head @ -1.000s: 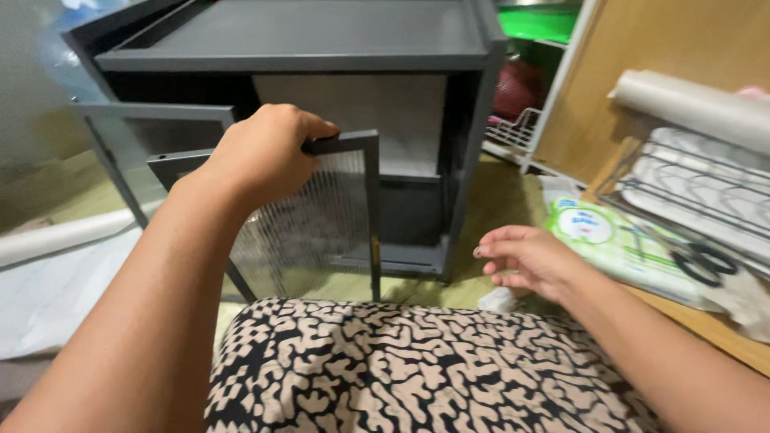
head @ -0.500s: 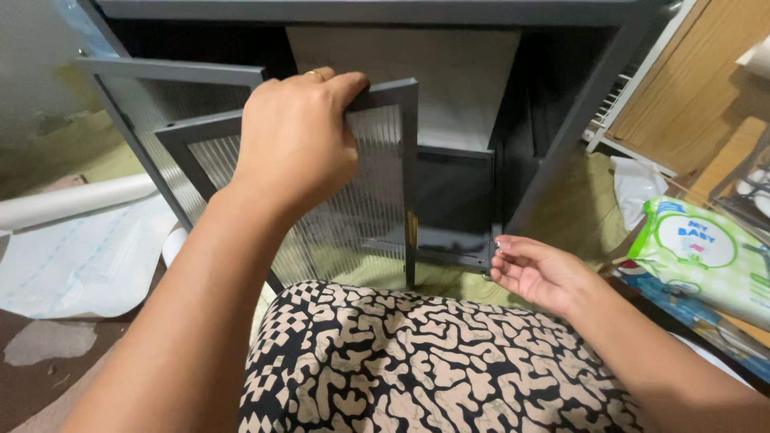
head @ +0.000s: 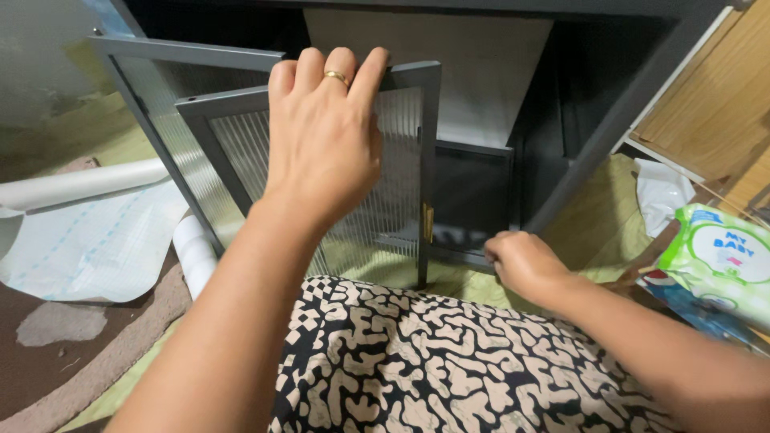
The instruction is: The person assembles a small grey cabinet by attaching a glass door, wiping it with a wet wipe, and securing the top panel with screws. They handle the door, wet wipes, and a screwdriver while working on the floor.
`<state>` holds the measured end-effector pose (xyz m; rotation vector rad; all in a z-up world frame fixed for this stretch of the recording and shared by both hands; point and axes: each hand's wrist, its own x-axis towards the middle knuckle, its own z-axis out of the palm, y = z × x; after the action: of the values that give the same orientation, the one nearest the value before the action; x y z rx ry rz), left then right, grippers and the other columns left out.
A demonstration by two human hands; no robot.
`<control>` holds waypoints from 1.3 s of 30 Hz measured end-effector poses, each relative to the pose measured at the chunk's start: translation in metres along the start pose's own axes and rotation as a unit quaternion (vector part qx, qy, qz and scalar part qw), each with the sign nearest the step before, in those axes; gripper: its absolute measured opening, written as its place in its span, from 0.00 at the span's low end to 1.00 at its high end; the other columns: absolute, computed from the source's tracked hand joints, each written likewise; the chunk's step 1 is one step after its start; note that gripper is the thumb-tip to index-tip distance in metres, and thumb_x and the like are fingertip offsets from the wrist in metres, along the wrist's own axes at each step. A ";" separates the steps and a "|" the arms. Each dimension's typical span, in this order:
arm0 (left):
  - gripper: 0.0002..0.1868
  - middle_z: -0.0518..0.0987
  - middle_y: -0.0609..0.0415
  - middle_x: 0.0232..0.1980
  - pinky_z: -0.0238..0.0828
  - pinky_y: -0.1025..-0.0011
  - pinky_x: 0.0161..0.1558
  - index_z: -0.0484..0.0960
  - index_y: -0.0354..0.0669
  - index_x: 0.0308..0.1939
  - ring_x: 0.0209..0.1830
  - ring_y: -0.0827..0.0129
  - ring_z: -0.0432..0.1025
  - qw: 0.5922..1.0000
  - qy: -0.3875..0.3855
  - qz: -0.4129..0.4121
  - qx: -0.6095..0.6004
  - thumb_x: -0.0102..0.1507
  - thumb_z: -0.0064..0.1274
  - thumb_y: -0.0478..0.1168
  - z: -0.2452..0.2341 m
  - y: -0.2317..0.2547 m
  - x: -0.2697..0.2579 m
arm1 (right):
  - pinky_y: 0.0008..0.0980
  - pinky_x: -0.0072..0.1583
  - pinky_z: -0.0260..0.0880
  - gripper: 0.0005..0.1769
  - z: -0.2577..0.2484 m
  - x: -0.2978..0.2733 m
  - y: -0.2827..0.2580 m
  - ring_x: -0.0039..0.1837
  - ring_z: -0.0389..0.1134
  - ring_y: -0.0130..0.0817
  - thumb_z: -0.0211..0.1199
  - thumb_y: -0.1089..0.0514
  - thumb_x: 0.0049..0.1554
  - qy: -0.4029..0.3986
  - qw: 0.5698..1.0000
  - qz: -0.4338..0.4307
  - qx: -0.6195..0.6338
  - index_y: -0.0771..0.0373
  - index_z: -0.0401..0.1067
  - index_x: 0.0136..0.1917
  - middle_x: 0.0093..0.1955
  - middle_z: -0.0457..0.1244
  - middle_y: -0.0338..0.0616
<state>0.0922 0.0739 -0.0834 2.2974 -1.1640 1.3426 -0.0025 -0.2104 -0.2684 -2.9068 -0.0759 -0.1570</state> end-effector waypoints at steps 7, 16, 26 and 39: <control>0.34 0.74 0.46 0.55 0.55 0.53 0.69 0.73 0.39 0.69 0.59 0.52 0.66 0.999 0.035 -0.014 0.001 0.56 0.56 0.32 0.008 0.000 -0.010 | 0.38 0.54 0.72 0.06 -0.004 0.032 -0.005 0.59 0.68 0.43 0.63 0.59 0.48 -0.160 0.918 -0.172 -0.320 0.58 0.78 0.40 0.45 0.70 0.42; 0.34 0.73 0.46 0.54 0.55 0.52 0.69 0.73 0.38 0.68 0.59 0.50 0.66 0.999 0.038 -0.028 -0.016 0.57 0.58 0.32 0.013 -0.004 -0.012 | 0.44 0.60 0.74 0.10 0.007 0.069 -0.001 0.59 0.73 0.49 0.61 0.59 0.54 -0.232 0.943 0.086 -0.223 0.58 0.82 0.46 0.52 0.71 0.54; 0.35 0.74 0.46 0.62 0.55 0.54 0.70 0.72 0.41 0.68 0.66 0.52 0.64 0.997 0.064 -0.035 -0.021 0.54 0.60 0.34 0.013 -0.001 -0.016 | 0.46 0.62 0.74 0.13 0.030 0.088 0.025 0.62 0.72 0.53 0.60 0.55 0.57 -0.235 0.944 0.134 -0.189 0.57 0.82 0.51 0.57 0.69 0.55; 0.32 0.76 0.49 0.61 0.57 0.53 0.68 0.73 0.43 0.67 0.65 0.53 0.65 0.996 0.076 -0.041 -0.031 0.57 0.58 0.33 0.015 0.000 -0.017 | 0.42 0.55 0.76 0.10 0.033 0.103 0.034 0.54 0.75 0.46 0.74 0.61 0.47 -0.309 0.909 0.194 -0.202 0.55 0.85 0.45 0.49 0.73 0.49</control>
<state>0.0976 0.0746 -0.1060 2.1357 -1.0363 1.4023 0.1054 -0.2315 -0.2966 -3.1632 0.4830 0.9176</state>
